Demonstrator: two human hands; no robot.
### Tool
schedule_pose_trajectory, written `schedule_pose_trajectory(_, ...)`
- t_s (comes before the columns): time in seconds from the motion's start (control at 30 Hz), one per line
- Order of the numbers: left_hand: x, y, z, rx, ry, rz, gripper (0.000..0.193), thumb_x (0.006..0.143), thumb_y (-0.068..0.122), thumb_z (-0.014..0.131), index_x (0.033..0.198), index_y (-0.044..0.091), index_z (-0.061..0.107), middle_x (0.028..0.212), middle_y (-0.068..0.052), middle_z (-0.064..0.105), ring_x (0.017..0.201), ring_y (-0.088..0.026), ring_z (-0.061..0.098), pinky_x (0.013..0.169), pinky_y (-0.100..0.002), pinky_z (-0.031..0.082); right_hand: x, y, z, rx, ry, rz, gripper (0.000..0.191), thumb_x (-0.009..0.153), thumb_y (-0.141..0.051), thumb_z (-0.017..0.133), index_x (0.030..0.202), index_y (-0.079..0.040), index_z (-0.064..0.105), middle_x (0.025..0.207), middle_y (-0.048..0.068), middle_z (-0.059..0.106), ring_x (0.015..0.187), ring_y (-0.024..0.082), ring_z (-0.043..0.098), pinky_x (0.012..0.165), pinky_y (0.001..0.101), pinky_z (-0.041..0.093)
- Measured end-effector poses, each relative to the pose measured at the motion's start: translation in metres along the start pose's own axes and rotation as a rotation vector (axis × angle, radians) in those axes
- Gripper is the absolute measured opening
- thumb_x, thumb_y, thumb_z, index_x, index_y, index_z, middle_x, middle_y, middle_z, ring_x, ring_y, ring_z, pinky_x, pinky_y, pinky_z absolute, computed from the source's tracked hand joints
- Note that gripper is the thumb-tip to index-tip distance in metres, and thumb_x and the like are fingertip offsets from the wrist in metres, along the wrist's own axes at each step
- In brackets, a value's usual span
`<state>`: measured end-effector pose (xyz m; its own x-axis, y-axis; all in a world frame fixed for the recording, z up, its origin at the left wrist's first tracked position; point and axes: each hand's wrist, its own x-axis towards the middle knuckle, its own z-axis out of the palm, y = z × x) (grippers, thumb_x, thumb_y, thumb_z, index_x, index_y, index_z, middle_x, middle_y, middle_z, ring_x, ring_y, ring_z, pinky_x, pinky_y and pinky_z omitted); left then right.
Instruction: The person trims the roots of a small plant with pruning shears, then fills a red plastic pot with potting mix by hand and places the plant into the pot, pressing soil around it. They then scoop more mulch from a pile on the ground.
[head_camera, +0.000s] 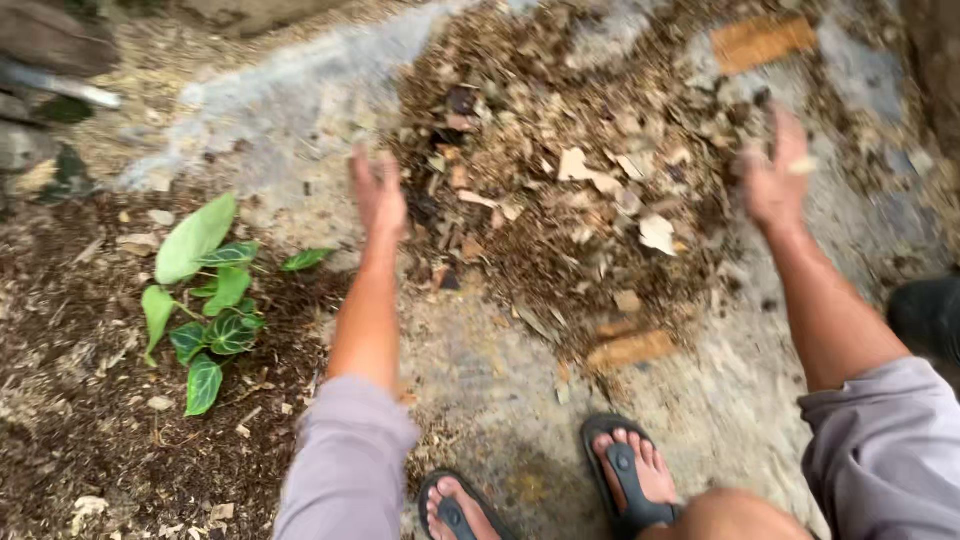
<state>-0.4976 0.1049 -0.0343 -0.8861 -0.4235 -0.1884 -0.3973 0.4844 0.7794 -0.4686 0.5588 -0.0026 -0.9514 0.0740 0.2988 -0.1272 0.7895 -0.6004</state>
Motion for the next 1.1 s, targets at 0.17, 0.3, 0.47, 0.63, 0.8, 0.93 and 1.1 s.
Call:
schedule_pose_trajectory(0.17,-0.029,0.024,0.069,-0.086,-0.284,0.017,0.098,0.089,0.072,0.06,0.167,0.026,0.024,0.17,-0.014,0.028,0.147,-0.041,0.039,0.115,-0.062,0.035,-0.014,-0.002,0.076,0.535,-0.142,0.485,0.065,0.109,-0.048,0.051,0.152,0.001,0.045,0.152,0.021,0.052,0.141,0.032,0.048,0.121,0.044,0.035)
schedule_pose_trajectory(0.3,-0.054,0.035,0.11,-0.286,-0.383,-0.117,0.115,0.074,0.063,0.074,0.164,0.021,0.014,0.169,-0.017,0.018,0.151,-0.04,0.029,0.117,-0.063,0.029,-0.017,-0.024,0.111,1.052,-0.319,0.721,0.068,0.105,-0.058,0.056,0.146,-0.003,0.051,0.143,0.021,0.051,0.127,0.031,0.047,0.106,0.0465,0.037)
schedule_pose_trajectory(0.47,-0.059,0.017,0.14,-0.429,-0.502,-0.204,0.116,0.089,0.066,0.067,0.165,0.006,0.003,0.172,-0.024,0.003,0.157,-0.042,0.01,0.123,-0.061,0.018,0.0,-0.038,0.094,1.128,-0.292,0.622,0.07,0.092,-0.049,0.068,0.145,-0.007,0.052,0.137,0.017,0.056,0.121,0.029,0.052,0.102,0.0449,0.045)
schedule_pose_trajectory(0.63,-0.049,0.03,0.128,-0.482,-0.633,-0.12,0.113,0.092,0.05,0.079,0.161,-0.008,0.012,0.168,-0.032,0.018,0.155,-0.041,0.025,0.125,-0.053,0.025,0.023,-0.067,0.033,0.583,-0.381,0.475,0.069,0.086,-0.03,0.076,0.144,-0.003,0.049,0.129,0.021,0.058,0.114,0.033,0.057,0.098,0.0477,0.049)
schedule_pose_trajectory(0.8,-0.062,0.089,0.055,0.072,-0.564,0.366,0.093,0.081,-0.001,0.073,0.161,0.009,0.027,0.157,-0.023,0.036,0.125,-0.03,0.06,0.103,-0.04,0.057,0.034,-0.136,-0.017,0.043,-0.477,0.204,0.074,0.081,-0.012,0.085,0.143,0.0,0.047,0.121,0.025,0.06,0.107,0.037,0.061,0.094,0.0505,0.053)
schedule_pose_trajectory(0.93,-0.078,0.119,0.027,-0.053,-0.6,0.622,0.082,0.087,-0.002,0.073,0.159,0.018,0.04,0.148,-0.018,0.048,0.134,-0.032,0.051,0.112,-0.047,0.046,0.022,-0.185,-0.034,0.134,-0.474,0.085,0.083,0.08,-0.007,0.085,0.151,0.001,0.042,0.135,0.022,0.053,0.103,0.029,0.063,0.092,0.0402,0.056)
schedule_pose_trajectory(1.1,-0.073,0.091,0.061,-0.085,-0.547,0.773,0.048,0.088,0.024,0.07,0.136,0.018,0.062,0.144,-0.009,0.06,0.138,-0.032,0.053,0.116,-0.05,0.044,-0.027,-0.183,-0.004,0.368,-0.302,0.574,0.065,0.088,-0.026,0.068,0.149,-0.01,0.055,0.121,0.02,0.068,0.092,0.036,0.065,0.077,0.0528,0.056)
